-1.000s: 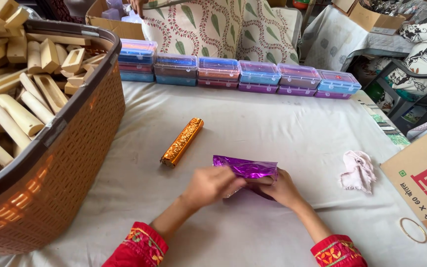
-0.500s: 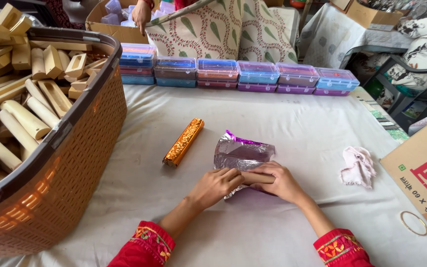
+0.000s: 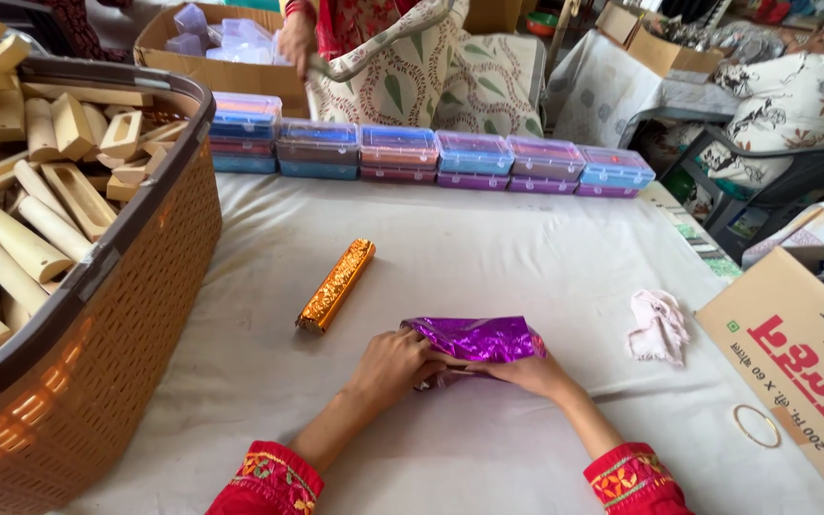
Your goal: Cleaning wooden items and wrapping them in decorative foil for packaging.
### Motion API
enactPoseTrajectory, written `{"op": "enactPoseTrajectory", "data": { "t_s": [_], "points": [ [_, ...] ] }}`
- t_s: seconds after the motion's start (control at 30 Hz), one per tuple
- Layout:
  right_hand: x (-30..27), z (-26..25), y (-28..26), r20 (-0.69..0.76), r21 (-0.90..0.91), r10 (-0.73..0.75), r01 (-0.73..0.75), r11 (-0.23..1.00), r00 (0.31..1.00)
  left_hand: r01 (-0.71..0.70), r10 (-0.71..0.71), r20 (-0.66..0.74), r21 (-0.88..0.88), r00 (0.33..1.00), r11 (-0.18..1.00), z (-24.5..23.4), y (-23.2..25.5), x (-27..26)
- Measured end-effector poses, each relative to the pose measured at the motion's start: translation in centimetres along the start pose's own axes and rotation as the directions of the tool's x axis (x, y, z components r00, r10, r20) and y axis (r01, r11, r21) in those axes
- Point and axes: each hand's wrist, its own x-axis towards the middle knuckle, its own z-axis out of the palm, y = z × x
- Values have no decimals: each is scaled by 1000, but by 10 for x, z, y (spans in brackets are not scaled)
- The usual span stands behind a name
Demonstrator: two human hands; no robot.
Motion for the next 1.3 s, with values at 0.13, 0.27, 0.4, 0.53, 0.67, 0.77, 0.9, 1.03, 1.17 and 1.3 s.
{"op": "enactPoseTrajectory", "data": {
  "t_s": [0.13, 0.27, 0.4, 0.53, 0.67, 0.77, 0.9, 1.03, 1.17, 1.3],
  "points": [
    [-3, -4, -33, 68, -304, -59, 77, 949, 996, 40, -41, -25, -36, 999, 999, -11, 8, 4],
    [-3, -5, -30, 66, -302, -190, 201, 932, 980, 138, -146, -38, -167, 988, 976, -24, 11, 6],
    [1, -9, -20, 21, -221, -111, 113, 969, 994, 261, -256, 54, -150, 965, 954, -9, -11, 3],
    [-6, -1, -48, -2, -87, -108, 107, 990, 994, 278, -257, 135, -172, 957, 945, -24, -5, 6],
    [-5, 2, -52, -5, -305, -166, 156, 939, 986, 32, -39, -22, -241, 999, 970, -16, -4, 2],
    [-2, 2, -49, -19, -351, -160, 144, 925, 987, 77, -75, 14, -241, 997, 967, -20, 1, 3],
    [-5, 2, -55, 34, -298, -211, 211, 931, 977, 147, -143, 34, -187, 989, 971, -33, 12, 7],
    [-3, 1, -45, 26, -204, -260, 259, 944, 965, 166, -155, 69, -193, 985, 967, -29, 8, 6],
    [-1, -1, -36, 20, -232, -233, 231, 945, 972, 144, -140, 36, -184, 990, 972, -39, 15, 8],
    [-7, 1, -58, 24, -205, -207, 207, 957, 978, -6, 4, -26, -69, 1000, 998, -53, 37, 15]
  ]
}}
